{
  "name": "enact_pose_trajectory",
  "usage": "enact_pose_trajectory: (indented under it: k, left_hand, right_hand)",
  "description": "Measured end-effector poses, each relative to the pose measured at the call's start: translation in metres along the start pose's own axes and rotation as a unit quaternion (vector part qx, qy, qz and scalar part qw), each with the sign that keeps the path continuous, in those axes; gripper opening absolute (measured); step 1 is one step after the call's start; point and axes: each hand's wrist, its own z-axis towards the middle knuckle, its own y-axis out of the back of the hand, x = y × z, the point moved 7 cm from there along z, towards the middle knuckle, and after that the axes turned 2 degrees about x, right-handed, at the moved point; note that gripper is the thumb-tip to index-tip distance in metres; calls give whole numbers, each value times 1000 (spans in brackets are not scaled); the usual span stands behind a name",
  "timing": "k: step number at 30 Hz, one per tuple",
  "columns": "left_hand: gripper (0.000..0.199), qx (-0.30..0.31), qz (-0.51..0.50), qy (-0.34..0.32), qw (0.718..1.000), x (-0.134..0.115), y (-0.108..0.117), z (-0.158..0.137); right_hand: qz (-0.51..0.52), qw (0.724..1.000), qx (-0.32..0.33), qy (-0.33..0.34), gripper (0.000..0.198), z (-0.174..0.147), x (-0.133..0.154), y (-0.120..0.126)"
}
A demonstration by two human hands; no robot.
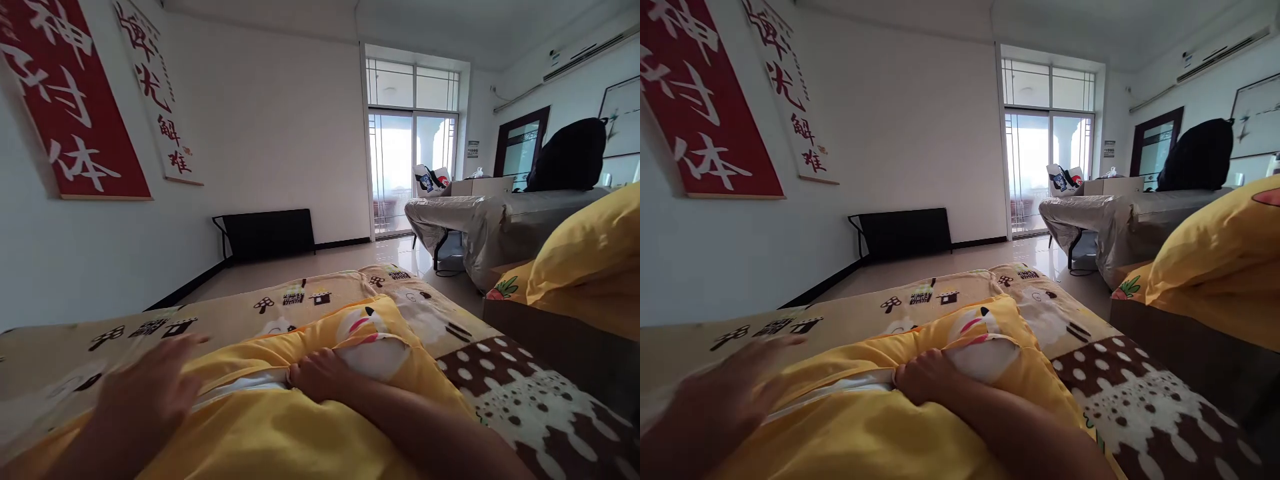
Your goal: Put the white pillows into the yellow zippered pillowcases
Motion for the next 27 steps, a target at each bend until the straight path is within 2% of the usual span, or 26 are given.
enact_pose_trajectory:
  k: [1,2,4,7,8,10,12,14,15,17,20,22,24,25,26,27]
  left_hand:
    - [42,49,-17,-79,996,-30,-14,11]
    - [46,96,-23,-122,988,-54,-31,19]
    - [53,147,-16,-113,983,-73,-71,24]
    - [54,209,-34,-73,975,-57,-133,9]
    - [54,217,-54,-60,973,-44,-147,3]
    - [55,221,-122,-53,966,-22,-157,-4]
    - [54,226,-185,-64,954,-11,-151,-4]
    - [47,221,-198,-67,953,-8,-137,2]
    - [39,213,-183,-57,958,-7,-129,6]
    - [25,193,-134,-32,971,-3,-110,17]
    - [22,178,-78,-14,981,3,-75,31]
    - [18,151,-65,-10,986,1,-44,37]
    - [16,117,-76,-39,989,-21,-11,35]
    - [21,107,-88,-73,988,-41,3,31]
    - [25,120,-108,-129,978,-69,12,25]
    - [26,161,-117,-198,960,-101,15,17]
  right_hand:
    - [9,1000,1,-10,17,-2,-3,4]
    - [22,1000,-5,-21,18,-5,-8,10]
    - [49,996,-58,-38,20,-18,-26,29]
    - [69,978,-170,-99,15,-59,-77,53]
    - [75,968,-182,-153,17,-77,-100,51]
    - [124,938,-141,-291,20,-111,-144,28]
    - [144,910,-76,-381,21,-137,-168,-1]
    - [118,902,-34,-413,21,-149,-177,-17]
    - [96,903,-25,-418,19,-150,-178,-17]
    - [56,907,-24,-416,18,-146,-180,-1]
    - [0,906,-51,-420,20,-134,-186,50]
    - [-31,907,-78,-412,21,-123,-187,85]
    - [-66,915,-82,-389,22,-110,-181,108]
    - [-83,922,-70,-372,21,-103,-176,113]
    - [-97,929,-52,-355,21,-96,-171,114]
    - [-107,934,-32,-339,21,-90,-167,113]
